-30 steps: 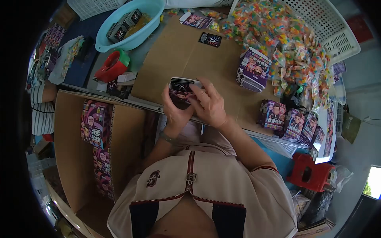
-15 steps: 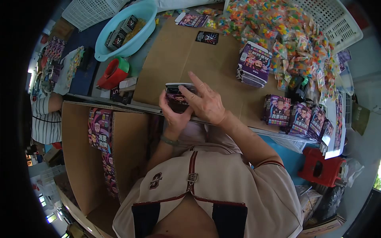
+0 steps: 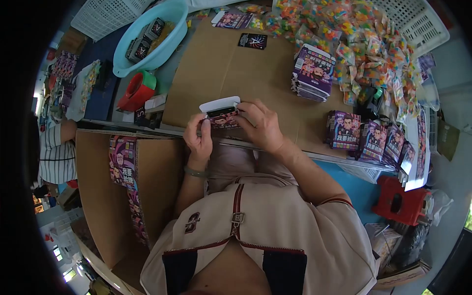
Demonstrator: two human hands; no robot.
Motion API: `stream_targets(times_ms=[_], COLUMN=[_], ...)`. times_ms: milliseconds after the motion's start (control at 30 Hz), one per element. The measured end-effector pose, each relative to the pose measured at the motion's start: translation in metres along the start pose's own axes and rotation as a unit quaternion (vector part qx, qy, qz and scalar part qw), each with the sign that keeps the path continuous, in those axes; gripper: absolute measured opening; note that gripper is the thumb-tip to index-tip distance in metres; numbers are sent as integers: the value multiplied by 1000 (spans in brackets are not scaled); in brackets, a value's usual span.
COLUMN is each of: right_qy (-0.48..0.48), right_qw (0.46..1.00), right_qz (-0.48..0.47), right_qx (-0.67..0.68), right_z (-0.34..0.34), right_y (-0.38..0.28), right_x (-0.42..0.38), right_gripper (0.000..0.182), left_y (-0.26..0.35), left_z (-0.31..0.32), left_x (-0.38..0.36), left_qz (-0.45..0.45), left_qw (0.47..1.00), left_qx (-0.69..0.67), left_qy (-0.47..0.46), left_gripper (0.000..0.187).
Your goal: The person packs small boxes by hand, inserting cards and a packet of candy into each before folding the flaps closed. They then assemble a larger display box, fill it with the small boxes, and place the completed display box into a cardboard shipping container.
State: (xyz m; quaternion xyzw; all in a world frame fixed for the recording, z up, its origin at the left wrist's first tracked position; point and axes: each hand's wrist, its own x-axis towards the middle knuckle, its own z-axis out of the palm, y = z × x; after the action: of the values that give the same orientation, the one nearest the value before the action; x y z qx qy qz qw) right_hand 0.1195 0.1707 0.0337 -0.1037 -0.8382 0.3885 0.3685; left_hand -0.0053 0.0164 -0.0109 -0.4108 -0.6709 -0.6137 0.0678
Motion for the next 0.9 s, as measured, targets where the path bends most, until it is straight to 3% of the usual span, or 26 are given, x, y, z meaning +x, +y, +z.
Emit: stream_targets(times_ms=[133,200,233,400,433,500,600,733,800,900], right_qy=[-13,-51,-50,-59,-58,-102,-81,-137,-164,-190], right_qw=[999,988,988,995,995,988,979,975,985,981], right_qz=[-43,-134,-133,28,28,-116,-180,-170,-53,-23], right_qx=[-31,-64,-64,77,76,-5,-56,-32,-15,38], right_z=[-4,-10,-10,-12,-13,-16,-19,-20,-20,-19], right_y=[0,-2,-3,-12,-8,-2,-11,-18,-17,-10], right_x=[-5,0,1,13,14,15,22,24,30,32], right_gripper=[31,33,33,28,28,30,27,24,22,22], left_y=[14,19,19,28,18,18,33,32,31,29], left_z=[-7,-13,-16,-15,-17,-20,-22,-21,-18,-16], left_x=[16,20,20,26,27,31,40,41,43,43], left_qz=[-2,10,-28,-153,-118,-83,-41,-12,13,29], left_qw=[999,999,997,966,974,980,986,989,991,993], left_qx=[-35,-37,-65,-206,-183,-160,-119,-82,-57,-43], left_qy=[-13,-22,-36,-29,-55,-82,-107,-123,-117,-103], left_gripper=[12,12,12,14,15,17,21,23,22,19])
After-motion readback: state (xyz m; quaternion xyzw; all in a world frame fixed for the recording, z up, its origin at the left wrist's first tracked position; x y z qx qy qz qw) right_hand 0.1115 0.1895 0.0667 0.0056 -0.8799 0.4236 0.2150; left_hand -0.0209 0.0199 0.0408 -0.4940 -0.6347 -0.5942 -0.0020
